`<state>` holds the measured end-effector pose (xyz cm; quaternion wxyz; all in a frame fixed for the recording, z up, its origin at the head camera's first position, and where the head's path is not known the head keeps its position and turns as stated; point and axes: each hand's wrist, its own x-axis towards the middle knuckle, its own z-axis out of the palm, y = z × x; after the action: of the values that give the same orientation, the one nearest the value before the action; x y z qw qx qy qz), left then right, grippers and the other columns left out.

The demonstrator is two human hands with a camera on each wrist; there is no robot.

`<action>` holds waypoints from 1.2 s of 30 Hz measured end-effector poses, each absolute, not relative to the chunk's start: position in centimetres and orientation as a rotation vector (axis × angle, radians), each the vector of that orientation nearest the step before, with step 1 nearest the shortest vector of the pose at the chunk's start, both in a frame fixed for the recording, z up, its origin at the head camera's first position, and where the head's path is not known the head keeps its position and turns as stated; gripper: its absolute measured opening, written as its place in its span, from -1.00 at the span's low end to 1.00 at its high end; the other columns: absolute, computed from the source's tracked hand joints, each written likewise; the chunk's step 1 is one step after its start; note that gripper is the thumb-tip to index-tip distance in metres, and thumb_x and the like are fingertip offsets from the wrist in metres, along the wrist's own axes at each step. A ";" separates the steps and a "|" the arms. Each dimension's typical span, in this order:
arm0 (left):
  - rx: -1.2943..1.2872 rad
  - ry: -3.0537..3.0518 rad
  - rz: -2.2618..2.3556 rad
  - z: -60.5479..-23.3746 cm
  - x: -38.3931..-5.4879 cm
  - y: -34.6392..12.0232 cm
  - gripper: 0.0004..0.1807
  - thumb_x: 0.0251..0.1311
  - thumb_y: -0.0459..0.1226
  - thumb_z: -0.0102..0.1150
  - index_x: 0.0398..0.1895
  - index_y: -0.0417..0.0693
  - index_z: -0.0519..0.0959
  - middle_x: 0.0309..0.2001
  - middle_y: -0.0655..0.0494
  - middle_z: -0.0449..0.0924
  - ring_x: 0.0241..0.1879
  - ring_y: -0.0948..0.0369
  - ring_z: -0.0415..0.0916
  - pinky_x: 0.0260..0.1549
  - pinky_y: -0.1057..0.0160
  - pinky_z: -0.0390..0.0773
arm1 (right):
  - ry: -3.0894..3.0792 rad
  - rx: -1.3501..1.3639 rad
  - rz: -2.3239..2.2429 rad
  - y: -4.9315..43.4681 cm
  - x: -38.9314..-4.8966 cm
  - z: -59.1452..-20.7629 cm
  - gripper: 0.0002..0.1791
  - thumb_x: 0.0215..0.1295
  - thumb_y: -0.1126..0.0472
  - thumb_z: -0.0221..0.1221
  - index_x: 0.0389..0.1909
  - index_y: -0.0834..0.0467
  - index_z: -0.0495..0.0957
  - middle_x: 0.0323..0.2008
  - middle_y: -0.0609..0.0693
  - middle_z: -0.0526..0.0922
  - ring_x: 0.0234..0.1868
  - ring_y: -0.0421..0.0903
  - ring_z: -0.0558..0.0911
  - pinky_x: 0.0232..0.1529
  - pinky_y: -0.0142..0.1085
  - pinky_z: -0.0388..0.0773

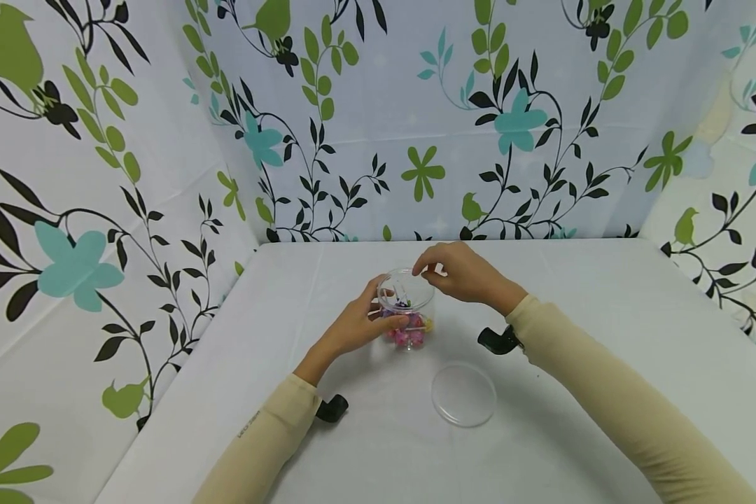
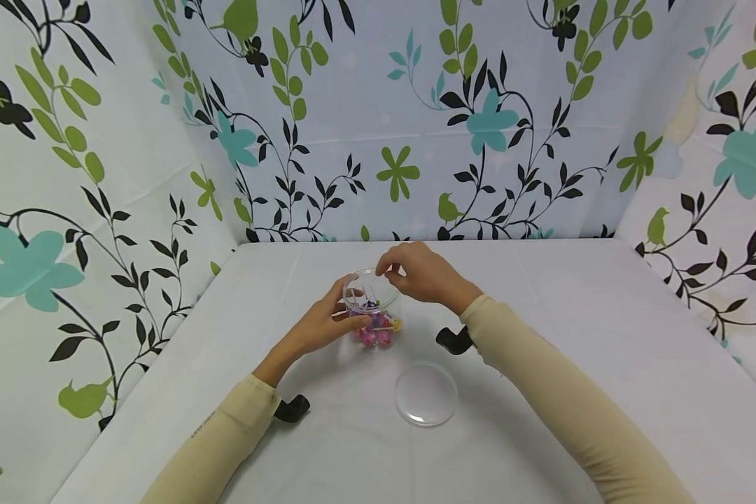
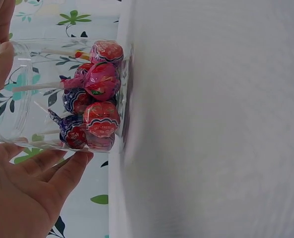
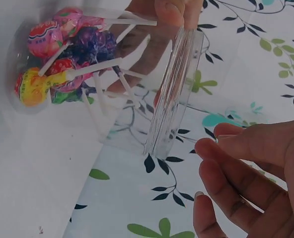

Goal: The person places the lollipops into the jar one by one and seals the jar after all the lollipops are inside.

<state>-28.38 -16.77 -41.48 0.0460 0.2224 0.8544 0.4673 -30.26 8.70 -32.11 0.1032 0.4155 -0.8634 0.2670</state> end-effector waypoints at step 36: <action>0.696 2.643 1.413 -41.7 -28.3 -15.8 0.05 0.27 0.14 0.40 0.66 0.11 0.02 0.41 -0.10 0.40 0.39 -0.08 0.39 0.33 0.08 0.43 | -2.742 1.035 0.905 15.4 -27.4 -37.7 -0.71 0.35 0.23 0.40 0.04 0.21 0.70 -0.03 0.03 0.74 -0.02 0.06 0.68 0.00 0.02 0.67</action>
<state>-28.34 -15.81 -41.73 0.0324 0.2262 0.8585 0.4590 -27.37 15.36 -37.72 0.0373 0.3371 -0.8934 0.2947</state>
